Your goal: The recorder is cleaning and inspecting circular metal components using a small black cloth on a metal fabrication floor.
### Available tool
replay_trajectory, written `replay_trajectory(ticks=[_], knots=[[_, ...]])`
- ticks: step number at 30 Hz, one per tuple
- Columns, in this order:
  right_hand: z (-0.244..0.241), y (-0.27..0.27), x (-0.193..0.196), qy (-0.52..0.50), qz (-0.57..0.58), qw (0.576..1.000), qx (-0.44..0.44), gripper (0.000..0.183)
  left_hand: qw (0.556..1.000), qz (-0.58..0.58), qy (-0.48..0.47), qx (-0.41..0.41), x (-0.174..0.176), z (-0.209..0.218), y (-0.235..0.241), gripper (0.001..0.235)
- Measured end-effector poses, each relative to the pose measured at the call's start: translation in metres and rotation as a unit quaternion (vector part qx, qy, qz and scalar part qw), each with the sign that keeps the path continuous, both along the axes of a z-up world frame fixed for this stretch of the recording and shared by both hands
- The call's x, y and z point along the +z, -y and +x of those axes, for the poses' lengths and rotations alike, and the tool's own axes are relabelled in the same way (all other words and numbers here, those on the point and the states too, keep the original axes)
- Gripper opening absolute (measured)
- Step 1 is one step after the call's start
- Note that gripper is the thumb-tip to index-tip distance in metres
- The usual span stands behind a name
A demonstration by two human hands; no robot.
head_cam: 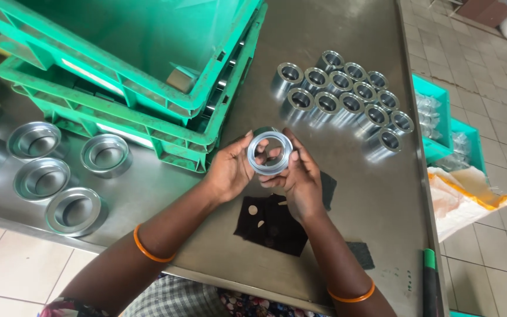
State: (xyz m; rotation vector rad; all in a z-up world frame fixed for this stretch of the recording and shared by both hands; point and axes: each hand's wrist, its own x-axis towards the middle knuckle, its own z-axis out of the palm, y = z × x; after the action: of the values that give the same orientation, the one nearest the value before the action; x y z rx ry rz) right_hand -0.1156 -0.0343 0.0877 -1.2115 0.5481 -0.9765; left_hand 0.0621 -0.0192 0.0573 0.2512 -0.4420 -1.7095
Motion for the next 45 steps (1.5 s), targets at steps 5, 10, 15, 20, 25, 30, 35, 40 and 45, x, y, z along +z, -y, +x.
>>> replay_trajectory(ticks=[5, 10, 15, 20, 25, 30, 35, 40, 45], knots=[[-0.006, 0.004, -0.008, -0.048, 0.064, 0.993, -0.087, 0.067, 0.979, -0.062, 0.19, 0.037, 0.005, -0.013, -0.01, 0.027], [0.002, -0.004, 0.013, -0.18, 0.046, 0.978, -0.091, 0.068, 0.956, -0.067, 0.283, 0.03, -0.009, -0.015, -0.002, 0.034], [0.001, -0.002, 0.012, -0.173, 0.069, 0.981, -0.056, 0.073, 0.978, 0.042, 0.205, 0.022, -0.004, -0.007, 0.005, 0.052], [0.003, -0.014, 0.009, -0.273, -0.301, 0.906, -0.12, 0.072, 0.976, 0.074, 0.2, 0.051, 0.039, -0.008, -0.018, 0.067], [-0.001, -0.019, 0.026, -0.284, -0.48, 0.822, -0.12, 0.041, 0.993, 0.058, 0.069, 0.081, 0.016, -0.01, -0.011, 0.07], [-0.016, -0.01, 0.02, -0.346, -0.6, 0.684, -0.228, 0.03, 0.997, 0.067, -0.002, 0.034, 0.021, -0.009, -0.013, 0.073], [-0.002, -0.023, 0.008, -0.432, -0.584, 0.627, -0.282, 0.052, 0.998, -0.049, 0.039, -0.003, 0.013, -0.005, -0.012, 0.066], [0.017, -0.049, 0.005, -0.434, -0.619, 0.604, -0.253, 0.053, 0.998, -0.037, 0.035, -0.036, 0.029, -0.001, -0.017, 0.067], [0.013, -0.048, 0.007, -0.402, -0.639, 0.616, -0.225, 0.049, 0.997, -0.064, 0.03, -0.026, 0.02, 0.006, -0.012, 0.072]])
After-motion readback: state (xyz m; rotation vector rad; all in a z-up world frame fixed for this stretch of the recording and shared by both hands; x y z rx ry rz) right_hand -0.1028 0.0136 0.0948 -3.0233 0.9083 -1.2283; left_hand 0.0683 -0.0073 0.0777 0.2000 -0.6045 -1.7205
